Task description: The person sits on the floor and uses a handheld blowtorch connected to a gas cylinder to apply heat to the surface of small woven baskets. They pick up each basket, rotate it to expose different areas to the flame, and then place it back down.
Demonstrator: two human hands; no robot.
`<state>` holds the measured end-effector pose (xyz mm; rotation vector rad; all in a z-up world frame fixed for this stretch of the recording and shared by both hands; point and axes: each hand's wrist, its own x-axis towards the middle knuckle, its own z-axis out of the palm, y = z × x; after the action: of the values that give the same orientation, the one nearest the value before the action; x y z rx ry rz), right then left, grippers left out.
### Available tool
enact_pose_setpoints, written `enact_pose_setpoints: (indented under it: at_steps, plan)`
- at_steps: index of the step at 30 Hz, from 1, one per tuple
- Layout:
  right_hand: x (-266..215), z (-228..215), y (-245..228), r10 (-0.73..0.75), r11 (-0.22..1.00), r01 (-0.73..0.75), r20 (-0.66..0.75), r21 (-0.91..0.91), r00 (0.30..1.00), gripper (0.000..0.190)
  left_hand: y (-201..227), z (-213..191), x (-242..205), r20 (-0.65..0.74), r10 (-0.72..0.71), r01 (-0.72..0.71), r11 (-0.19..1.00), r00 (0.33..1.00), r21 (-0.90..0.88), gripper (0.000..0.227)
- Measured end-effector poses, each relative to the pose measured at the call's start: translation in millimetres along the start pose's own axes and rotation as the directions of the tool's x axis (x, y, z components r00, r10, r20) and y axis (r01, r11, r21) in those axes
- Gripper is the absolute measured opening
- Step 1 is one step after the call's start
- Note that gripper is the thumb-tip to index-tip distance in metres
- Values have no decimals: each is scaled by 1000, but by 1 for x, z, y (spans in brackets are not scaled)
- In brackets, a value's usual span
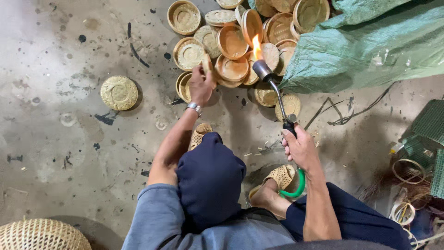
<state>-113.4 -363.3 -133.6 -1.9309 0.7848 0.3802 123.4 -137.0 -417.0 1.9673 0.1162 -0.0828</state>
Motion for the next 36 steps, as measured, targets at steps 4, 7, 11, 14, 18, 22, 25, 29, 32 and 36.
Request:
enact_pose_setpoints:
  at_steps: [4,7,11,14,18,22,25,29,32,36]
  plan:
    - [13,24,-12,41,999,-40,152,-13,988,24,-63,-13,-16,-116,-1,-42,931,993,-362,22]
    - [31,50,-20,16,997,11,326,-82,945,24,-98,-22,-30,-194,104,-151,956,976,-250,22]
    - [68,90,-27,-86,960,169,344,-221,935,31,-109,-48,-59,-203,-134,98,979,970,-178,28]
    - [71,93,-18,-183,884,282,279,-373,943,33,-101,-70,-77,-382,-11,-15,998,924,-65,35]
    - [54,78,-6,-335,765,446,303,-465,892,37,-107,-93,-133,-372,-89,47,991,924,-122,34]
    - [40,103,-18,-88,864,265,391,-428,916,33,-123,-87,-193,-353,-174,105,973,919,-207,31]
    - [57,120,-30,-175,840,327,355,-433,918,32,-134,-73,-207,-382,-207,130,967,901,-218,30]
    - [58,97,-33,-230,786,333,254,-521,940,33,-144,-75,-215,-364,-208,141,969,908,-204,30]
    - [31,66,-28,-79,810,211,254,-547,964,31,-147,-82,-207,-319,-346,278,930,882,-241,33]
    - [14,70,-11,-243,754,408,357,-515,902,31,-136,-81,-196,-356,-96,22,978,930,-208,31]
